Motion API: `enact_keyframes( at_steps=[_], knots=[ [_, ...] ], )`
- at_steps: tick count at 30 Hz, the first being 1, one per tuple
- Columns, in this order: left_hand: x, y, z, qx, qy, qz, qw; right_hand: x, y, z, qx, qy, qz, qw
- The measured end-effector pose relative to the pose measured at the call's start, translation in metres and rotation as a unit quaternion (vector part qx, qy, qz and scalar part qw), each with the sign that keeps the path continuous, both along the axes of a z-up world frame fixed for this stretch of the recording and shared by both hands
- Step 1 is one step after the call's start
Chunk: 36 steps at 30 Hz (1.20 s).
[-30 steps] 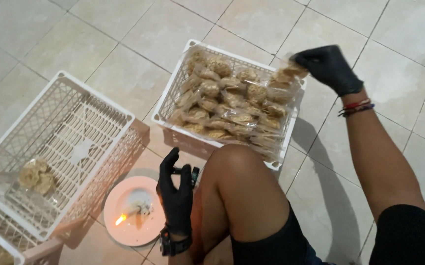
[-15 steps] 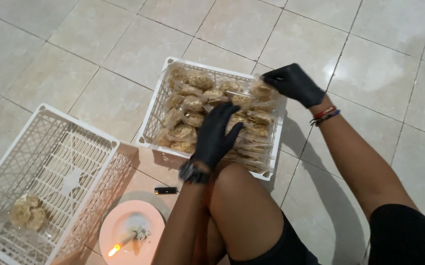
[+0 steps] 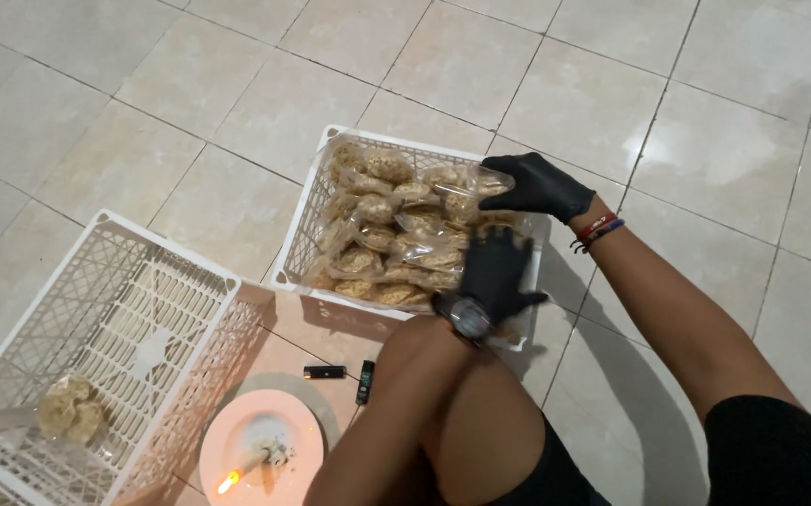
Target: The person seals small plastic bags containing food items by heating the edges with a flame from a candle.
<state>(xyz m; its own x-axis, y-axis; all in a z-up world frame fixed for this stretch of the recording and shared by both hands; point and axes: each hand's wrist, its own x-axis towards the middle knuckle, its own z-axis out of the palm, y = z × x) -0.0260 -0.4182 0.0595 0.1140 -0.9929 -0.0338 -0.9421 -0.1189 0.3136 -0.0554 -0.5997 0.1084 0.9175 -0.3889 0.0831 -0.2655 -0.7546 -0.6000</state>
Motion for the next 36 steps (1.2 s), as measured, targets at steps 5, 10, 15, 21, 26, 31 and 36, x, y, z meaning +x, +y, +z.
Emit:
enact_keyframes(
  at_steps=[5, 10, 15, 21, 26, 31, 36],
  knots=[
    [-0.079, 0.01, -0.003, -0.024, 0.0, 0.059, 0.998, -0.003, -0.012, -0.022, -0.017, -0.05, 0.015, 0.998],
    [-0.11, 0.001, -0.06, -0.168, -0.118, 0.213, 0.955, -0.002, -0.01, -0.034, -0.017, -0.054, 0.021, 0.998],
    [-0.11, 0.012, -0.055, -0.195, -0.136, 0.201, 0.95, 0.002, -0.021, -0.067, -0.027, -0.064, 0.026, 0.997],
    [-0.112, 0.018, -0.056, -0.128, -0.066, 0.187, 0.972, -0.006, -0.031, -0.081, -0.003, -0.028, 0.008, 1.0],
    [-0.115, 0.027, -0.038, -0.157, -0.077, 0.191, 0.966, -0.025, -0.02, -0.045, 0.026, -0.026, -0.021, 0.999],
    [-0.11, 0.018, -0.045, -0.175, -0.105, 0.208, 0.957, -0.024, -0.037, -0.072, -0.02, 0.008, -0.039, 0.999],
    [-0.106, 0.028, -0.038, -0.137, -0.098, 0.183, 0.969, -0.023, -0.036, -0.072, -0.006, 0.016, -0.041, 0.999]
  ],
)
